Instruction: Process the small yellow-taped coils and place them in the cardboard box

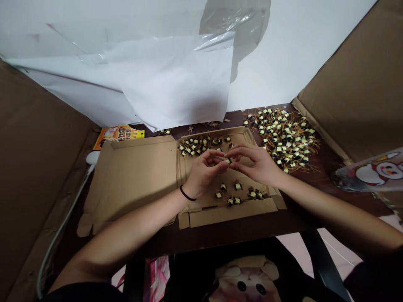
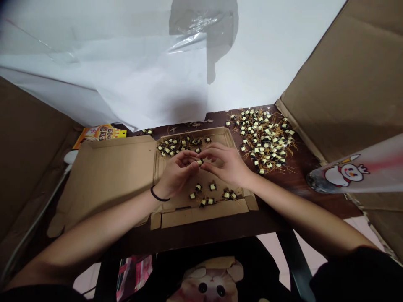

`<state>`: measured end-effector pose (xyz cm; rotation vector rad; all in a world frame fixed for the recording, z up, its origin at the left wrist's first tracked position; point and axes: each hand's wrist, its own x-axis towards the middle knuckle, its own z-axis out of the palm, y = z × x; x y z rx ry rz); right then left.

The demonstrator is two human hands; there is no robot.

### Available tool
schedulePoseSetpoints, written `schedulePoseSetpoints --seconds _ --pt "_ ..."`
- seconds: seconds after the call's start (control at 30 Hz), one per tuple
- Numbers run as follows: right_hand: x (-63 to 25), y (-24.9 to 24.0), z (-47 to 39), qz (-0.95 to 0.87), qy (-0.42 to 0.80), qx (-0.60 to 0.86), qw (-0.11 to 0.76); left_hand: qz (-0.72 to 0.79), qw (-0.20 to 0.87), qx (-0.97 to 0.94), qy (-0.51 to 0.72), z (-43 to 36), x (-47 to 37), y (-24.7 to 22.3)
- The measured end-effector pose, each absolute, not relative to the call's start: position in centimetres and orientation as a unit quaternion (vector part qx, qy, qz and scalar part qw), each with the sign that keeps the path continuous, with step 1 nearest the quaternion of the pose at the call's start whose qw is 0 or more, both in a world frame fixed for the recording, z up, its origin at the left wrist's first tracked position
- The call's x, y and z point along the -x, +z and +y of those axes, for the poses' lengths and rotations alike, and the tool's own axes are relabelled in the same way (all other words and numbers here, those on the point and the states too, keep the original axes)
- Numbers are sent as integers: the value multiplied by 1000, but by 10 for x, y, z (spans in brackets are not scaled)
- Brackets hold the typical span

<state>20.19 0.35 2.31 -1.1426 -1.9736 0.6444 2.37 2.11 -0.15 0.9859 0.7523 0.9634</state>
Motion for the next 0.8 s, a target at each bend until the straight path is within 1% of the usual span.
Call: schedulePoseSetpoints --seconds 0.27,0.47,0.57,0.7,0.8 --pt "-204 22 5 -767 273 441 378 324 741 -401 431 21 -23 1" --pt "-203 21 4 -777 261 424 385 313 742 -426 412 20 -22 2" --pt "-202 22 4 -758 289 437 388 317 732 -433 420 19 -22 2" --pt "-204 20 8 -685 331 503 411 335 728 -423 424 20 -23 1" --pt "-206 17 12 -659 364 507 420 341 728 -419 422 20 -23 -1"
